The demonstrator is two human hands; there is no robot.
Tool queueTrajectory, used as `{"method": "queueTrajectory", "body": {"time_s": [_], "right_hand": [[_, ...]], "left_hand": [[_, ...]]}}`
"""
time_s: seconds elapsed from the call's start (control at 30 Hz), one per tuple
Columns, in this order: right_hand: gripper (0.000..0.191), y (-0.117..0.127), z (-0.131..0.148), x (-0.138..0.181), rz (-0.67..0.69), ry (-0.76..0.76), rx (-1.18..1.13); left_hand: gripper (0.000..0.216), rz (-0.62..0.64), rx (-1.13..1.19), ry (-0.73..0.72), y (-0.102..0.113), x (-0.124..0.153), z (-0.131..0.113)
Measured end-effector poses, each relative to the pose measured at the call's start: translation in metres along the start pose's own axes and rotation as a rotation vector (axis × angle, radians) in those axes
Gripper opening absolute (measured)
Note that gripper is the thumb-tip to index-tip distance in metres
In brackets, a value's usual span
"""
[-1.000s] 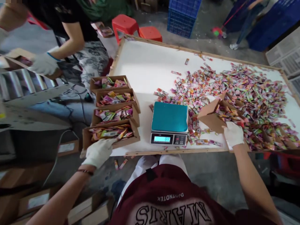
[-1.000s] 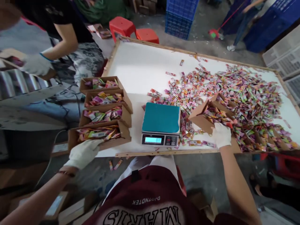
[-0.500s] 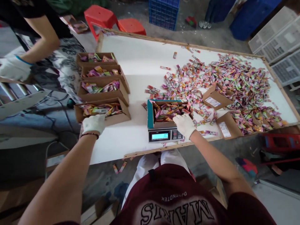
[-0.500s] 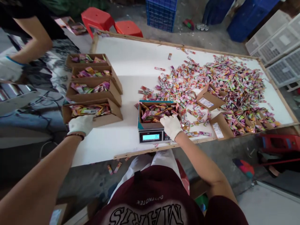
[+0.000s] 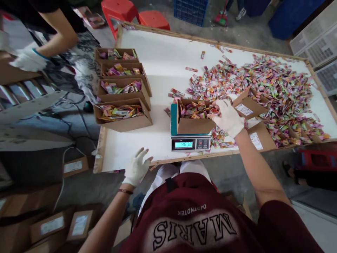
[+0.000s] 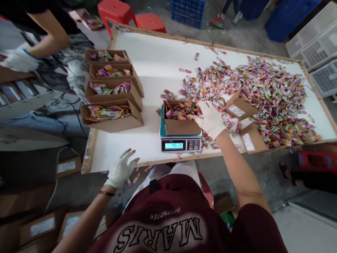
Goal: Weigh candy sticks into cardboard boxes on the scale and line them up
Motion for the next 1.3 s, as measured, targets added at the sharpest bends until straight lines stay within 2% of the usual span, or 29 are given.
{"method": "queueTrajectory", "body": {"time_s": [0.13,0.27,0.37,0.53,0.67,0.73,0.8,0.87,0.97,1.1,1.17,1.23,1.27,1.3], "right_hand": [[0.050,-0.032,0.010,-0.032,0.083,-0.043,0.180],[0.033,-0.053,0.012,-0.047,0.165,-0.075,0.276],[0.018,-0.050,0.007,-0.049,0.168,-0.043,0.288],[0.024,-0.028,0.003,-0.047,0.124,0.017,0.219],[0.046,-0.046,0.014,-0.046,0.386,-0.011,0.170],[0.040,-0.061,0.021,-0.048,0.482,0.008,0.152],[0.030,-0.071,0.025,-0.053,0.501,0.023,0.142],[0.028,-0.071,0.022,-0.058,0.506,0.028,0.140],[0.031,-0.046,0.009,-0.062,0.435,0.050,0.119],[0.031,0.022,-0.015,-0.057,0.120,0.071,0.032],[0.032,0.054,-0.031,-0.050,-0.071,-0.043,0.090],[0.041,0.071,-0.045,-0.042,-0.203,-0.197,0.197],[0.046,0.071,-0.050,-0.038,-0.207,-0.248,0.235],[0.048,0.065,-0.053,-0.035,-0.155,-0.264,0.253]], "left_hand": [[0.043,0.078,0.017,0.083,-0.013,0.018,-0.007],[0.043,0.083,-0.004,0.091,-0.013,0.020,-0.015],[0.043,0.085,0.004,0.086,-0.012,0.018,-0.016],[0.043,0.123,0.027,0.067,-0.016,0.015,-0.016],[0.043,0.170,0.045,0.026,-0.025,0.010,-0.024],[0.043,0.181,0.055,-0.018,-0.028,0.006,-0.030],[0.042,0.183,0.058,-0.056,-0.029,0.004,-0.036],[0.042,0.165,0.056,-0.081,-0.028,0.003,-0.039],[0.040,0.151,0.053,-0.085,-0.026,0.004,-0.037],[0.039,0.171,0.043,-0.032,-0.026,0.007,-0.030],[0.040,0.164,0.041,-0.028,-0.026,0.010,-0.029],[0.040,0.162,0.043,-0.046,-0.026,0.011,-0.031],[0.040,0.161,0.042,-0.050,-0.027,0.012,-0.031],[0.039,0.161,0.038,-0.046,-0.027,0.012,-0.032]]}}
Point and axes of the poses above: each hand's wrist, its own x-axis away from the middle knuckle, its own y-axis out of the back of the hand, z = x × y, the point moved 3 cm from there along -x, towards the middle knuckle, and after that the axes turned 3 degrees about y, right-handed, at the moved point
